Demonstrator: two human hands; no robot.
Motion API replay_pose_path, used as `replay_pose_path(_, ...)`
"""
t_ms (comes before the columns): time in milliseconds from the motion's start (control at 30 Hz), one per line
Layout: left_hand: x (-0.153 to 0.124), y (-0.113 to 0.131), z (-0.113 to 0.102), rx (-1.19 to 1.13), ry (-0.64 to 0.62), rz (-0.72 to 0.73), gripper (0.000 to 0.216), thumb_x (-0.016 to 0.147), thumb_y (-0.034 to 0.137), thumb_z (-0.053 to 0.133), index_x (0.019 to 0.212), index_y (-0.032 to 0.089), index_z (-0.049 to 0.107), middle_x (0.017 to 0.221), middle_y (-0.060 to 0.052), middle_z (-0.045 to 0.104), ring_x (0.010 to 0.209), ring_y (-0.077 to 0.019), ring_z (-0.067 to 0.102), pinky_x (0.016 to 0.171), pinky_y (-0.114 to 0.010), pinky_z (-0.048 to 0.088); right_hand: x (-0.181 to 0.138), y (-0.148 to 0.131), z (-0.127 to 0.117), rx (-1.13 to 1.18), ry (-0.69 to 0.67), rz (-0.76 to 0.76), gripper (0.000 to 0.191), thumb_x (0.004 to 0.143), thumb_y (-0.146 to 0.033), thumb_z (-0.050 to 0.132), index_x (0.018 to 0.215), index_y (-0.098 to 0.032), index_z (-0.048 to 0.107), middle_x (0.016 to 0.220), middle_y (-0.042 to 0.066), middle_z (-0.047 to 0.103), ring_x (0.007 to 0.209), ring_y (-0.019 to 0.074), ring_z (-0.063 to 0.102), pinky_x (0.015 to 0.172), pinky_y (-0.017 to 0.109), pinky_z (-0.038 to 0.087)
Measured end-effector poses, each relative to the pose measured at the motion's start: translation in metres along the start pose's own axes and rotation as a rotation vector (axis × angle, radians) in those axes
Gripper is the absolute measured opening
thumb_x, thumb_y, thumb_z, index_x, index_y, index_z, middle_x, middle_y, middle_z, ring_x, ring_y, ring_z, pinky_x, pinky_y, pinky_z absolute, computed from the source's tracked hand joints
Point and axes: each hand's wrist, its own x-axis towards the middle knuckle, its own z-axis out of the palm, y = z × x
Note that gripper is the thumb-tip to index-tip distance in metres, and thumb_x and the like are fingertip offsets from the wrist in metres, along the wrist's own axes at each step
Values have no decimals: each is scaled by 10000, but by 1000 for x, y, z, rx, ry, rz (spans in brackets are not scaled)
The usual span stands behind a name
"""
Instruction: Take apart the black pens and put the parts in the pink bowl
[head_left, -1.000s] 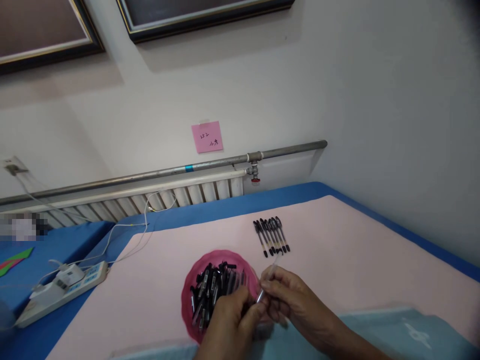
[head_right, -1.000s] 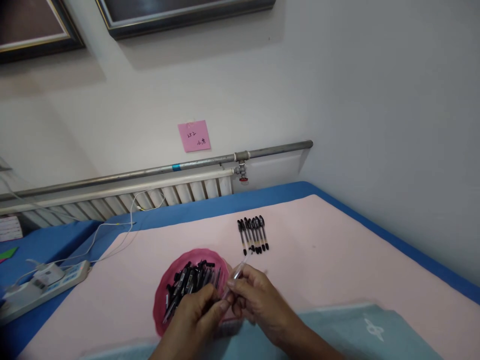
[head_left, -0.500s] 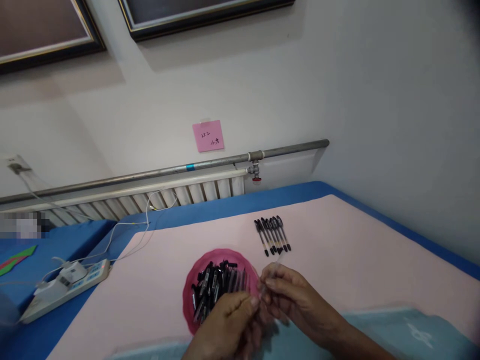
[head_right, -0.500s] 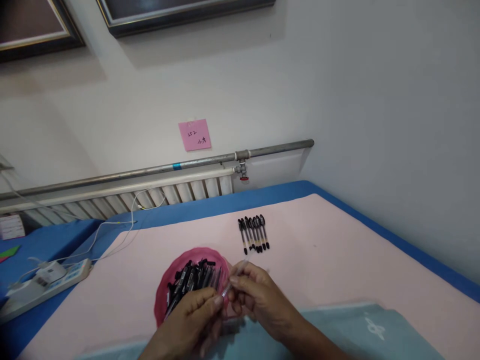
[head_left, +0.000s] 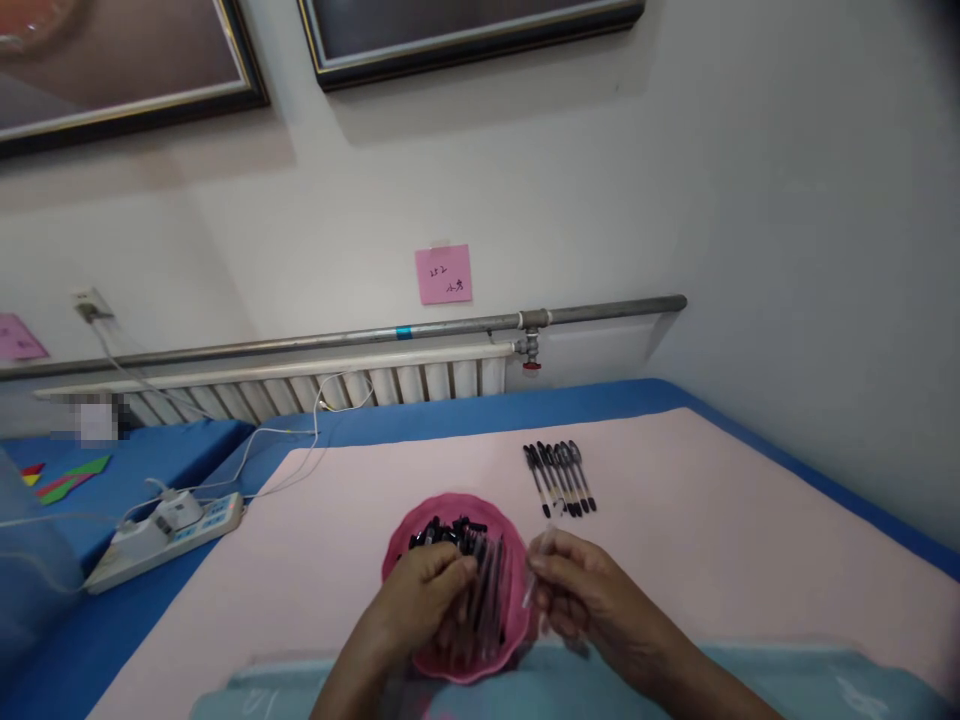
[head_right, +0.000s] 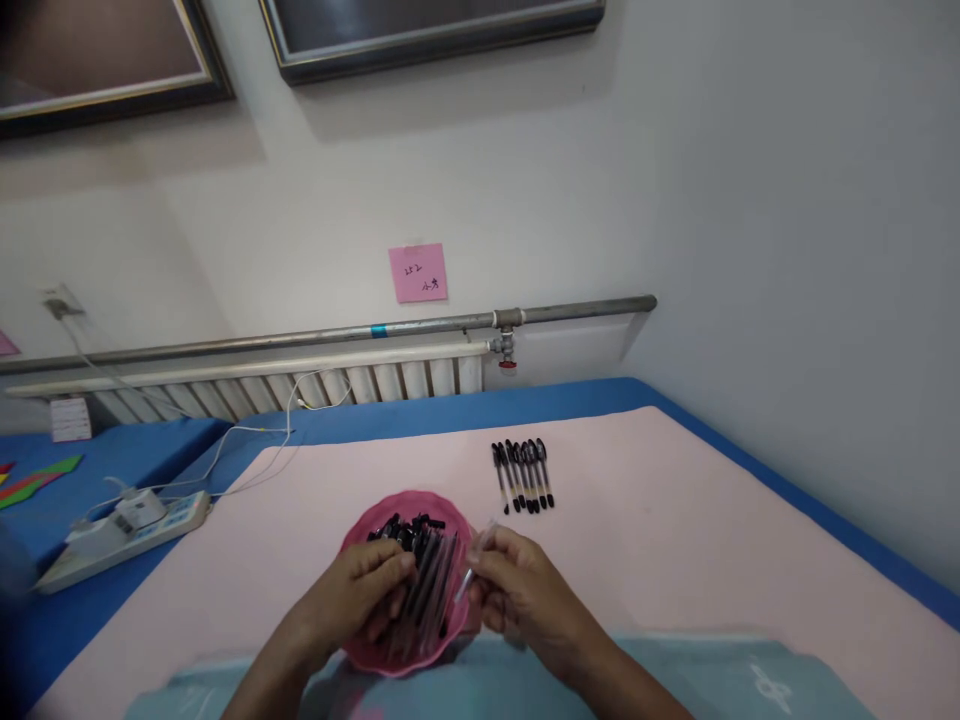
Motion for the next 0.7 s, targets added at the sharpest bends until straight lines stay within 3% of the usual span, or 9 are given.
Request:
replay_pose_path(133,-1,3,-17,295,225,29,291,807,410,480,601,213,536,498,9,534,419,-145,475,443,-246,307,7,9,15,-350,-1,12,187,774,-367,526,830,-193,487,468,-70,521,295,66,368,328,191,218)
replay_pose_path(233,-1,2,-30,581,424,15,252,821,381,474,755,190,626,678,-75,643,674,-231,594,599,-286,357,6,10,19,-694,82,-179,203,790,-358,527,915,-197,526,521,-57,511,432,113,469,436,234,332)
replay_pose_path(333,1,-4,-40,831,604,-65,295,858,352,419,927,145,616,891,-150,644,866,-275,590,691,-316,369,2,9,10,-943,190,-332,174,822,-384,499,798,-213,517,534,-47,488,504,131,463,513,259,339)
replay_pose_path(433,7,-12,-46,977,607,-132,282,867,287,409,1016,130,590,1045,-174,608,967,-280,567,743,-324,379,3,12,-12,-993,310,-377,211,830,-399,462,707,-228,456,528,-49,474,496,133,445,510,253,337)
replay_pose_path(567,14,-21,-48,967,537,-209,208,843,213,421,895,147,612,905,-148,660,806,-249,620,696,-314,393,13,12,-55,-1005,562,-423,192,821,-387,413,726,-229,467,608,-10,544,573,166,516,542,262,377)
replay_pose_path(700,17,-25,-50,956,491,-244,178,830,229,453,859,143,606,895,-165,679,789,-253,634,682,-308,394,26,-2,-96,-1045,745,-395,173,804,-335,366,747,-221,482,705,40,587,681,208,555,584,290,390)
